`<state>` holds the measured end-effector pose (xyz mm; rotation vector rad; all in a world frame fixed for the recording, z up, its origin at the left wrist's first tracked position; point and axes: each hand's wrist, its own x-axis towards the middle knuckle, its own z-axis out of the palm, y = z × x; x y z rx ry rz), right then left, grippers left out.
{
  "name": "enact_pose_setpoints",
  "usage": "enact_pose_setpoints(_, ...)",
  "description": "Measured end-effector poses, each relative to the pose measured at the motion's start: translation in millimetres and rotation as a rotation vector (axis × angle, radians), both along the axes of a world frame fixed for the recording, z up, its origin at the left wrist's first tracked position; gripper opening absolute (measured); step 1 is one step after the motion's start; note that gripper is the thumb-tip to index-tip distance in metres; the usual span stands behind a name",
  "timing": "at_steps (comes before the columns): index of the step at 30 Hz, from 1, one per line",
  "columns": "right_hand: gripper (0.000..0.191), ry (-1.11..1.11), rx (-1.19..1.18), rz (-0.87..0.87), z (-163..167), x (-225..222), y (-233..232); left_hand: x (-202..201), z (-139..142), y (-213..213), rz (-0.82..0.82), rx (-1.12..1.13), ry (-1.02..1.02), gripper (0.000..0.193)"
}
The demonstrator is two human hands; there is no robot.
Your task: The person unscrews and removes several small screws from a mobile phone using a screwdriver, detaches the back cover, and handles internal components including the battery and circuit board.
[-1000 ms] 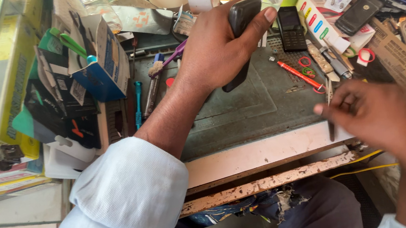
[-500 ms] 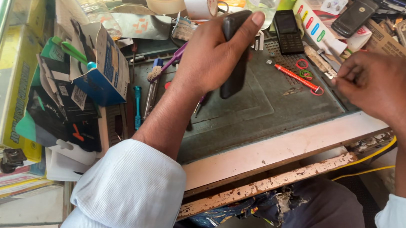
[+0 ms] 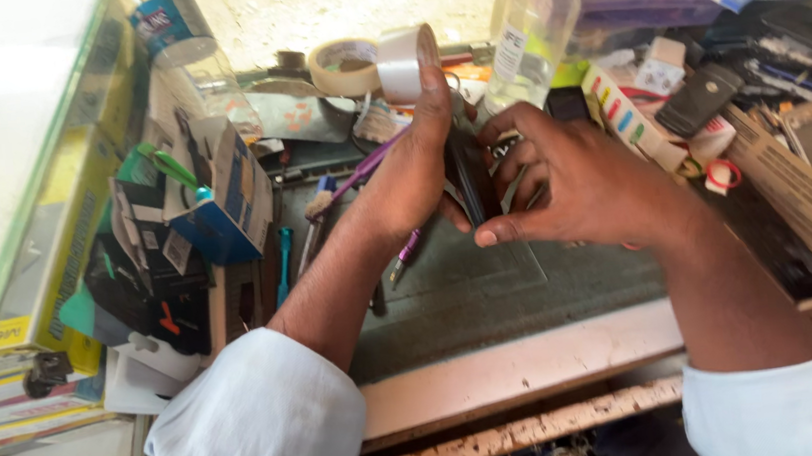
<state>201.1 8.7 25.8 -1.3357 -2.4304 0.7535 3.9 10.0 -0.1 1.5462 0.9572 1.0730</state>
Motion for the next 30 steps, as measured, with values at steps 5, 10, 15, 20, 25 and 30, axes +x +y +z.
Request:
enact_pose_setpoints(5,0.082,0.502,-0.096,0.177,-27,21,12,-4,-6,1,-0.09,-0.013,-0.033,0.102)
enact_pose_setpoints(10,0.084,0.472,-0.146,0.215,-37,41,26,-9,-10,4,-0.092,0.016,0.113,0.115)
enact_pose_setpoints(15,0.078,0.417,-0.147,0.262,-34,44,25,-16,-6,5,-0.161,0.046,0.045,0.112)
enact_pose_setpoints(20,0.065,0.392,-0.072,0.323,-37,40,25,-13,-1,0,-0.078,-0.051,0.17,0.107)
enact_pose_setpoints(25,0.052,0.332,-0.005,0.306,-42,36,24,-7,1,-6,-0.025,0.073,0.296,0.096)
enact_pose_setpoints(30,0.022,0.285,0.041,0.293,-41,30,20,-4,-2,-10,0.049,0.299,0.368,0.089)
